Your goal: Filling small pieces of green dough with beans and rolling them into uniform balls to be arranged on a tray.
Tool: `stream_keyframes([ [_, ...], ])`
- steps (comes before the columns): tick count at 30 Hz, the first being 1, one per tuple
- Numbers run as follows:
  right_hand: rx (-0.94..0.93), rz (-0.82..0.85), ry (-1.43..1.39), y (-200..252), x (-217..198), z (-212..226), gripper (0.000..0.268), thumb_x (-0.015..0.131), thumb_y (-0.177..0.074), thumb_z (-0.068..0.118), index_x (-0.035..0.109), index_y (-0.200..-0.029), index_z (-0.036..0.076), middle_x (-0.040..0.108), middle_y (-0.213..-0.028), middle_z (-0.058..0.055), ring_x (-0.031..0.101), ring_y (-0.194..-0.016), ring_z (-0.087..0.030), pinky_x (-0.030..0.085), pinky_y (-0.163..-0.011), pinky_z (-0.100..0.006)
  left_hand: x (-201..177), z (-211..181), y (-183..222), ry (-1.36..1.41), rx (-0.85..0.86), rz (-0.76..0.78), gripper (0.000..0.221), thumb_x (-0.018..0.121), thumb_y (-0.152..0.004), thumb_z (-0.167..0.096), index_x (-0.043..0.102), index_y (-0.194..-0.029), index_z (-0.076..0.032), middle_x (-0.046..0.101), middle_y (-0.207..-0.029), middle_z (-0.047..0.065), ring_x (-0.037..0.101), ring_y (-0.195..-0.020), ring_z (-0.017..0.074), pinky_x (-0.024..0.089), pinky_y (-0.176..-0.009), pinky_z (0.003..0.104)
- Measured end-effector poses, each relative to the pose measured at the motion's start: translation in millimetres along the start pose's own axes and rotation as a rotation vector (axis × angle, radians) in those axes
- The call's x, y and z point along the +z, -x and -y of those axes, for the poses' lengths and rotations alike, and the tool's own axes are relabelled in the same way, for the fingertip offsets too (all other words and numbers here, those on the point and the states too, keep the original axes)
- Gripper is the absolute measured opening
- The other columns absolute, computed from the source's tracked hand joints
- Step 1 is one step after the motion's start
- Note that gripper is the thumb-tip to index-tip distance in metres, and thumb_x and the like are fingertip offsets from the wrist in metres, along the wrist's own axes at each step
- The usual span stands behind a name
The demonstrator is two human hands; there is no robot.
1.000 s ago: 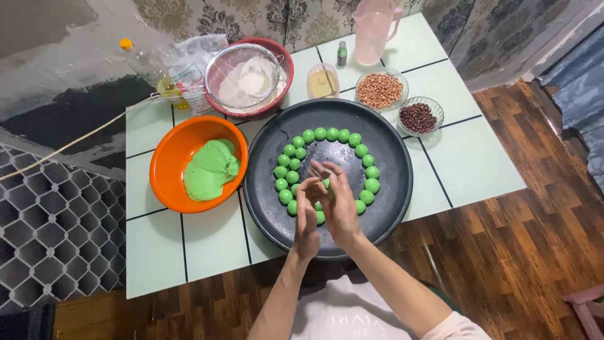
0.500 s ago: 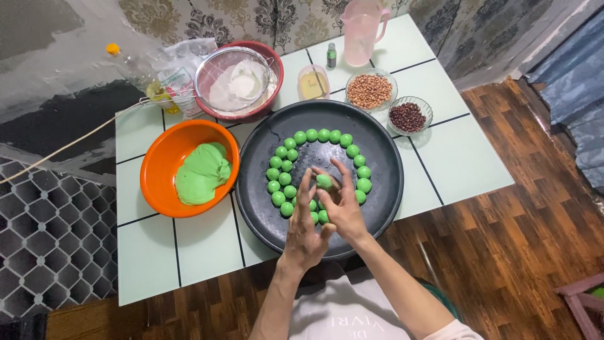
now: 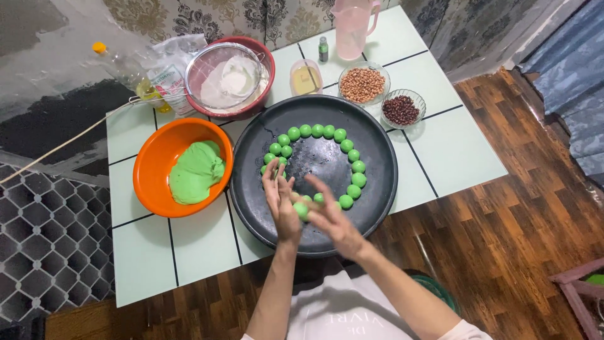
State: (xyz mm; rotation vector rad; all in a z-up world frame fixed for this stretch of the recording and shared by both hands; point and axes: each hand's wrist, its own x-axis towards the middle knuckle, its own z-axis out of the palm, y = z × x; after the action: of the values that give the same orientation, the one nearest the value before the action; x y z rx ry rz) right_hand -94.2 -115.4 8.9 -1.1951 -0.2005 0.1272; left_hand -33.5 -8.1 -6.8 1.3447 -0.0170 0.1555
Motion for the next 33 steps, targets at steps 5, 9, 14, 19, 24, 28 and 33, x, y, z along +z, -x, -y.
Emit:
stream_keyframes([
  [5,-0.116,-0.153,-0.036,-23,15,0,0.091,0.041,-0.098,0.063,-0.005,-0.164,0.021,0.000,-0.170,-0.018,0.001,-0.154,-0.042,-0.001,-0.113,-0.072,22,-8,32,0.076,-0.001,0.152,0.077,0.035,-0.105,-0.056,0.015,-0.160,-0.006,0.014,-0.167,0.021,0.013,-0.155,0.0371,0.022,-0.119,0.055],
  [9,-0.429,-0.326,0.030,-75,-54,-22,0.080,0.035,-0.106,0.063,-0.001,-0.163,0.021,-0.014,-0.172,-0.014,-0.012,-0.160,-0.029,-0.007,-0.127,-0.052,36,-34,85,-0.044,0.074,0.587,0.110,0.030,-0.098,-0.082,-0.010,-0.159,0.000,-0.016,-0.169,0.019,-0.010,-0.159,0.0294,0.000,-0.129,0.047],
  [14,-0.364,-0.119,0.178,-31,12,2,0.084,0.021,-0.105,0.066,-0.010,-0.161,0.013,-0.012,-0.171,-0.013,-0.009,-0.157,-0.027,-0.006,-0.128,-0.051,20,-18,29,0.078,0.101,0.454,0.101,0.019,-0.098,-0.079,-0.007,-0.161,-0.004,-0.014,-0.170,0.016,-0.008,-0.157,0.0360,-0.005,-0.126,0.056],
  [19,-0.315,0.086,0.028,-8,32,-10,0.107,0.038,-0.096,0.073,-0.012,-0.161,0.005,-0.009,-0.172,-0.012,-0.009,-0.155,-0.026,-0.008,-0.124,-0.044,12,-21,-3,0.170,0.111,0.199,0.105,0.034,-0.093,-0.081,-0.005,-0.165,-0.015,-0.012,-0.173,0.008,-0.009,-0.157,0.0333,-0.001,-0.122,0.061],
  [24,-0.620,-0.369,-0.105,-66,-7,9,0.080,0.034,-0.100,0.068,0.012,-0.165,0.026,-0.001,-0.173,-0.017,-0.007,-0.159,-0.036,-0.017,-0.122,-0.057,32,-22,43,0.085,0.087,0.375,0.056,0.044,-0.107,-0.025,0.035,-0.154,0.005,0.039,-0.160,0.023,0.034,-0.148,0.0317,0.028,-0.123,0.045],
  [28,-0.770,-0.494,-0.295,-71,-42,9,0.073,0.052,-0.101,0.058,0.024,-0.161,0.027,0.011,-0.172,-0.016,0.001,-0.161,-0.033,0.001,-0.128,-0.046,22,30,40,0.328,-0.085,0.195,0.044,0.060,-0.097,-0.011,0.055,-0.137,0.009,0.064,-0.135,0.024,0.058,-0.130,0.0322,0.052,-0.107,0.037],
  [33,-0.259,-0.610,-0.224,-60,-45,1,0.048,0.051,-0.096,0.031,0.042,-0.140,0.013,0.055,-0.141,-0.012,0.055,-0.131,-0.031,0.048,-0.104,-0.049,6,36,14,0.662,-0.444,0.067,0.028,0.038,-0.111,-0.029,0.055,-0.117,-0.007,0.046,-0.080,0.004,0.049,-0.071,0.0152,0.044,-0.058,0.024],
])
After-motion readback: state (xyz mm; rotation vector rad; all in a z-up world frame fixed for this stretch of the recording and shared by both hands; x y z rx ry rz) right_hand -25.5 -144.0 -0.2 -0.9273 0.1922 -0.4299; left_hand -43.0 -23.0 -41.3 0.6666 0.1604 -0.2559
